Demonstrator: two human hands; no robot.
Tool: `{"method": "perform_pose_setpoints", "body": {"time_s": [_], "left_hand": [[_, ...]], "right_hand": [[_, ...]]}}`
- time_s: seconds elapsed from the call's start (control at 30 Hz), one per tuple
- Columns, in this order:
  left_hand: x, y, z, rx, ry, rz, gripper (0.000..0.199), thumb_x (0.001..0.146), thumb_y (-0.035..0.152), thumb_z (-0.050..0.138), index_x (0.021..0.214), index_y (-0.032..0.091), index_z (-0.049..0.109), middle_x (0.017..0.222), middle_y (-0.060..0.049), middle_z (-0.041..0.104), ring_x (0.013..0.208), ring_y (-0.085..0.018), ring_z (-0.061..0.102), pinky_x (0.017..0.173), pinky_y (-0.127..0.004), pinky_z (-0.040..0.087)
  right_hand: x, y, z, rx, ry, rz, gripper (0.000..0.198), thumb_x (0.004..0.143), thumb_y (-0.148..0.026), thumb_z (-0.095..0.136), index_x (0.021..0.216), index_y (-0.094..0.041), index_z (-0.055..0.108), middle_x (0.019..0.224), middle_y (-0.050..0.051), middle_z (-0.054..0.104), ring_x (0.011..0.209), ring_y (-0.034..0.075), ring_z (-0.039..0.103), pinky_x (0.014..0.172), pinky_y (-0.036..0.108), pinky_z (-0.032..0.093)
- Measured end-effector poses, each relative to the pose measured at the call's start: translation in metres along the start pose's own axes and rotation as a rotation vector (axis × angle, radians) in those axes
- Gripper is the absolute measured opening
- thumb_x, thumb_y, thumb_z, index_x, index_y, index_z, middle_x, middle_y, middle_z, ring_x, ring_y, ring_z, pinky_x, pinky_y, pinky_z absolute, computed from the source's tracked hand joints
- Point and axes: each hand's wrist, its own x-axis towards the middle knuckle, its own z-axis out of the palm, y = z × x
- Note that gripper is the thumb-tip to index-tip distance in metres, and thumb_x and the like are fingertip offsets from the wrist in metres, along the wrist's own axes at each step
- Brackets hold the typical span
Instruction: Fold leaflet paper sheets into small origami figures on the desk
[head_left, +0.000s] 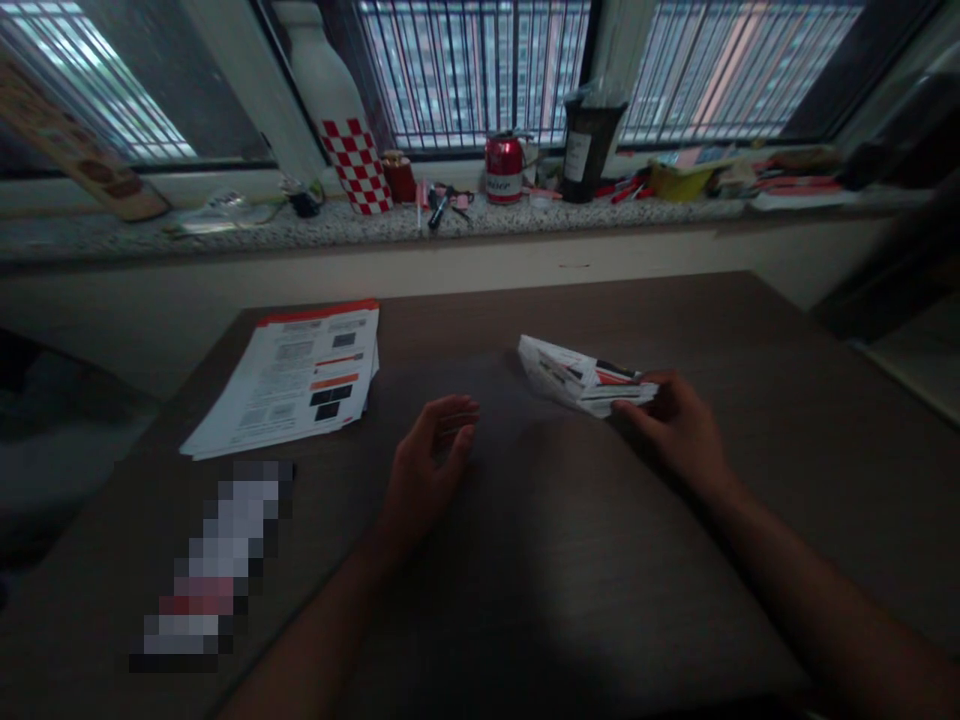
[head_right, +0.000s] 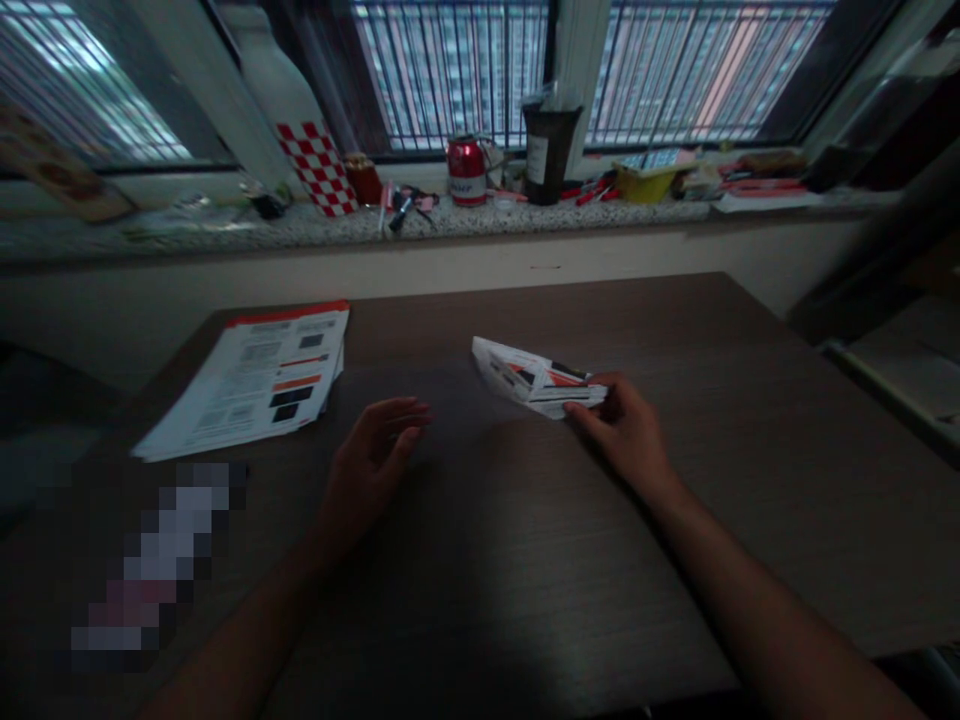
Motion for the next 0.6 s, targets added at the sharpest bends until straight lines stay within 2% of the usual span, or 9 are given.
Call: {"method": "perform_pose_setpoints", "body": {"time_s": [0.13, 0.27, 0.47, 0.6], "left_hand": [[0.001, 0.002, -0.002, 0.171, -0.083, 0.031, 0.022, 0.104, 0.033, 0.061, 0.123, 0.024, 0.066, 0.12, -0.007, 0.074, 0.109, -0.023, 0.074, 0.097, -0.041, 0.061], [0.002, -0.001, -0.002, 0.354, -0.205, 0.088, 0.023, 0.103, 0.03, 0.059, 0.124, 0.024, 0.068, 0.125, -0.008, 0.07, 0.113, -0.025, 0.071, 0.099, -0.043, 0.058], [0.003, -0.005, -0.002, 0.418, -0.323, 0.119, 0.023, 0.104, 0.032, 0.058, 0.122, 0.023, 0.07, 0.132, -0.01, 0.067, 0.123, -0.027, 0.066, 0.107, -0.045, 0.054], [0.003, -0.005, -0.001, 0.441, -0.353, 0.125, 0.024, 0.103, 0.032, 0.059, 0.121, 0.024, 0.072, 0.133, -0.011, 0.067, 0.125, -0.029, 0.065, 0.108, -0.047, 0.053]], "right_hand": [[0.019, 0.005, -0.016, -0.095, 0.188, 0.075, 0.043, 0.079, -0.044, 0.085, 0.107, -0.021, 0.063, 0.098, 0.011, 0.077, 0.084, 0.029, 0.076, 0.075, 0.043, 0.064], [0.035, 0.017, -0.034, -0.157, 0.325, 0.123, 0.043, 0.077, -0.043, 0.083, 0.107, -0.019, 0.063, 0.102, 0.015, 0.077, 0.088, 0.032, 0.076, 0.077, 0.045, 0.063], [0.055, 0.044, -0.059, -0.293, 0.439, 0.173, 0.038, 0.075, -0.045, 0.081, 0.099, -0.023, 0.062, 0.098, 0.016, 0.076, 0.085, 0.035, 0.073, 0.077, 0.053, 0.061], [0.061, 0.059, -0.064, -0.336, 0.461, 0.192, 0.038, 0.076, -0.045, 0.082, 0.1, -0.023, 0.062, 0.1, 0.016, 0.075, 0.086, 0.034, 0.072, 0.078, 0.05, 0.059]]}}
